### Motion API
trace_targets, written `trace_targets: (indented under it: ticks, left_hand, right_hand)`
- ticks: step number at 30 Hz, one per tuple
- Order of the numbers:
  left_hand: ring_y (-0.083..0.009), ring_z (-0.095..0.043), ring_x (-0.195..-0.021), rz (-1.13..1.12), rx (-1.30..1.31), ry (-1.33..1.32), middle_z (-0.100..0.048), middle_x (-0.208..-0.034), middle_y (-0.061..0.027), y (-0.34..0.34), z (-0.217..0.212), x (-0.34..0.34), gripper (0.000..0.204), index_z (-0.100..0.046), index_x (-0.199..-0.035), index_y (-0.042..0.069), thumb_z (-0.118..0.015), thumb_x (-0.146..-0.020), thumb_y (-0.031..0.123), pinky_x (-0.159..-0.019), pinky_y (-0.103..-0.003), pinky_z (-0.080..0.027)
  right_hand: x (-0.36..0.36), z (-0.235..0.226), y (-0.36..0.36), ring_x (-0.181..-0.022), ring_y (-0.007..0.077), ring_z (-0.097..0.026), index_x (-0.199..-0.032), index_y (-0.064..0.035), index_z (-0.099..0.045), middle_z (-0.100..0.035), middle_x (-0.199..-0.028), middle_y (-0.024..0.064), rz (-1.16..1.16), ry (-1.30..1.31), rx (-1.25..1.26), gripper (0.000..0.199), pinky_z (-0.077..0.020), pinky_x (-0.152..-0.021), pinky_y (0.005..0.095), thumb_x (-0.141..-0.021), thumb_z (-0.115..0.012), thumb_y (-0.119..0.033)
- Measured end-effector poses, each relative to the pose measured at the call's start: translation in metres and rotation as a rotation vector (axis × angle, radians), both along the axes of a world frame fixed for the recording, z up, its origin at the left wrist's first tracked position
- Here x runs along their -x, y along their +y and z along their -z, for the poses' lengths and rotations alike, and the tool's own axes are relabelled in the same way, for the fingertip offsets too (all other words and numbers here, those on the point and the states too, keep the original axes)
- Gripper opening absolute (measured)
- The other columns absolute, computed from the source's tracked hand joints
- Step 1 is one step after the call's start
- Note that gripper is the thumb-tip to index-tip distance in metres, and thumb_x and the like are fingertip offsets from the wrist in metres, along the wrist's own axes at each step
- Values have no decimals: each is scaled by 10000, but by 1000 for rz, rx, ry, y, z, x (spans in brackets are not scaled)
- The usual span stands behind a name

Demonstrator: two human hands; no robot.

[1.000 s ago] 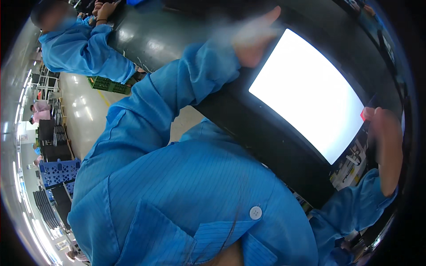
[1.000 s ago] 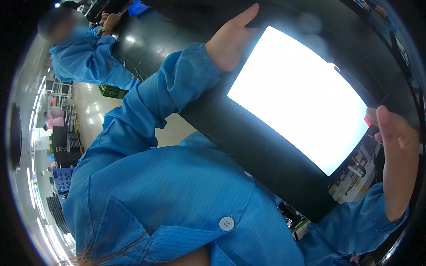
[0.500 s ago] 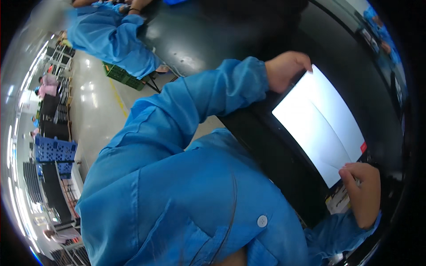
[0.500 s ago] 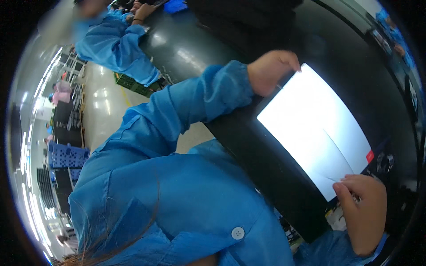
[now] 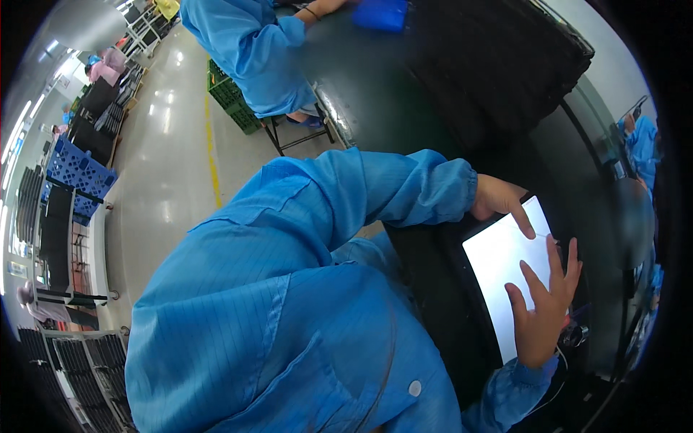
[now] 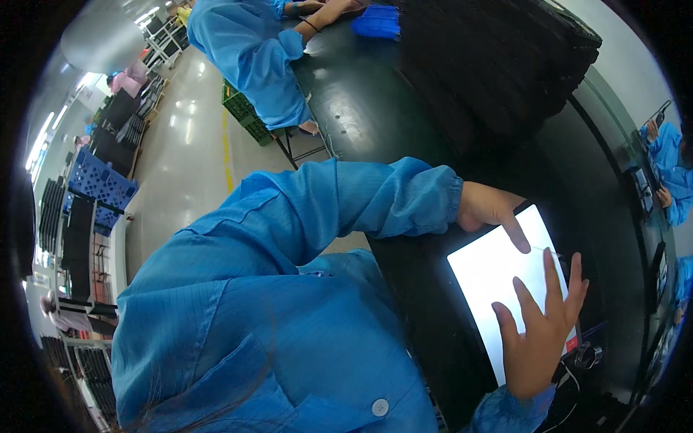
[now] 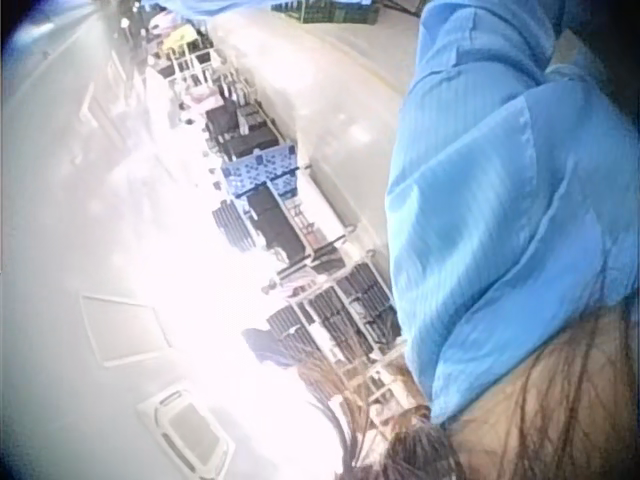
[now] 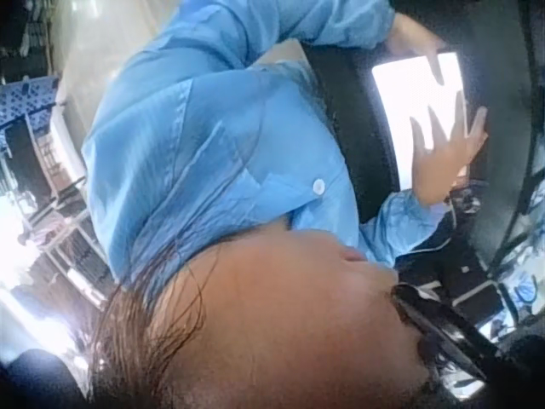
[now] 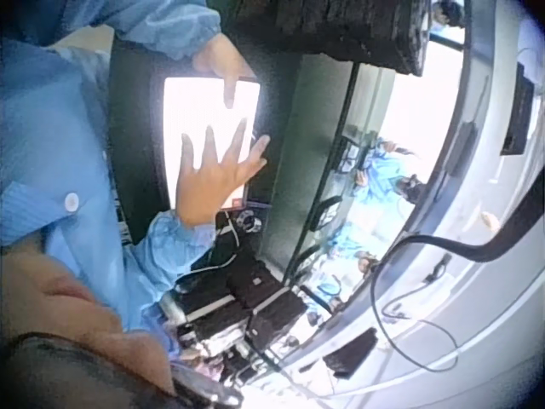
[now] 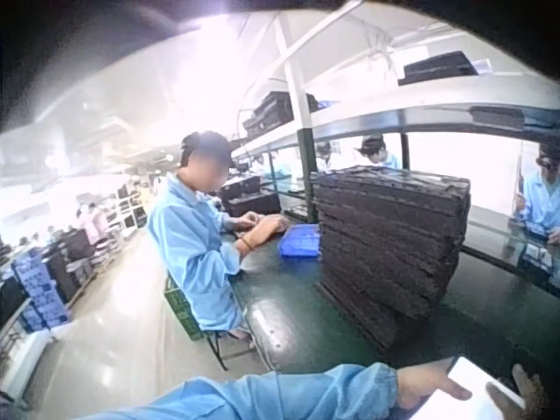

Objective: Perform functional touch and display testing on tablet screens in an electronics remanufacturing facility.

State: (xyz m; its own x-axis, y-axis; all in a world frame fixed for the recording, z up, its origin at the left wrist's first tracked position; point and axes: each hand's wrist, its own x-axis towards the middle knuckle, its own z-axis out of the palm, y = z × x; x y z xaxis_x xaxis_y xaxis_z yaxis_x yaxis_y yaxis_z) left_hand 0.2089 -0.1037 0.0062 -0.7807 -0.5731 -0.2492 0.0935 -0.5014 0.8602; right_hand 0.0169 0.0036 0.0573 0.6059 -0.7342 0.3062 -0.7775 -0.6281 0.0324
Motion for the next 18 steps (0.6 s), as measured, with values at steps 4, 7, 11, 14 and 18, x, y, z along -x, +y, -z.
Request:
trace_targets:
  ticks: [4,7,11,14,18]
  left_hand:
    - [-324,-282,-1247,4,-49,43,-246,-1377,-186,-6,10,-1,966,-78,-1357,-14,-718,-701,291,-1005,-420,-265]
    - [-329,-228,-1278,-152,-38,-141,-188,-1408,-161,3,1,6,873,-225,-1334,28,-676,-704,431,-1037,-418,-202]
    - [-317,-194,-1294,-91,-22,-107,-165,-1414,-164,1,1,1,910,-199,-1344,24,-656,-703,480,-1035,-426,-200]
    - [-312,-198,-1293,-59,-2,-110,-168,-1413,-164,5,-6,3,867,-220,-1338,27,-622,-729,495,-1033,-431,-205]
    - [-309,-220,-1283,-58,23,-89,-194,-1402,-172,5,-7,0,800,-258,-1329,45,-595,-756,490,-1027,-436,-216]
  right_hand:
    - [7,-13,-4,-1154,297,-415,-783,-77,-671,-611,-982,103,-1,-154,-128,139,-178,-1020,549,-790,-599,-196]
    - [44,-24,-2,-959,230,-498,-622,-60,-593,-581,-740,74,-20,-374,-100,327,-227,-1012,518,-866,-471,-240]
    - [106,-26,-8,-851,217,-470,-546,-75,-387,-466,-665,92,135,-791,-99,444,-263,-1000,467,-928,-322,-291]
    - [158,-27,-12,-823,195,-454,-582,-70,-311,-495,-754,120,225,-942,-85,429,-278,-982,375,-948,-298,-295]
    - [207,-30,-20,-795,156,-464,-599,-75,-335,-528,-844,94,375,-1137,-266,434,-282,-940,302,-944,-313,-337]
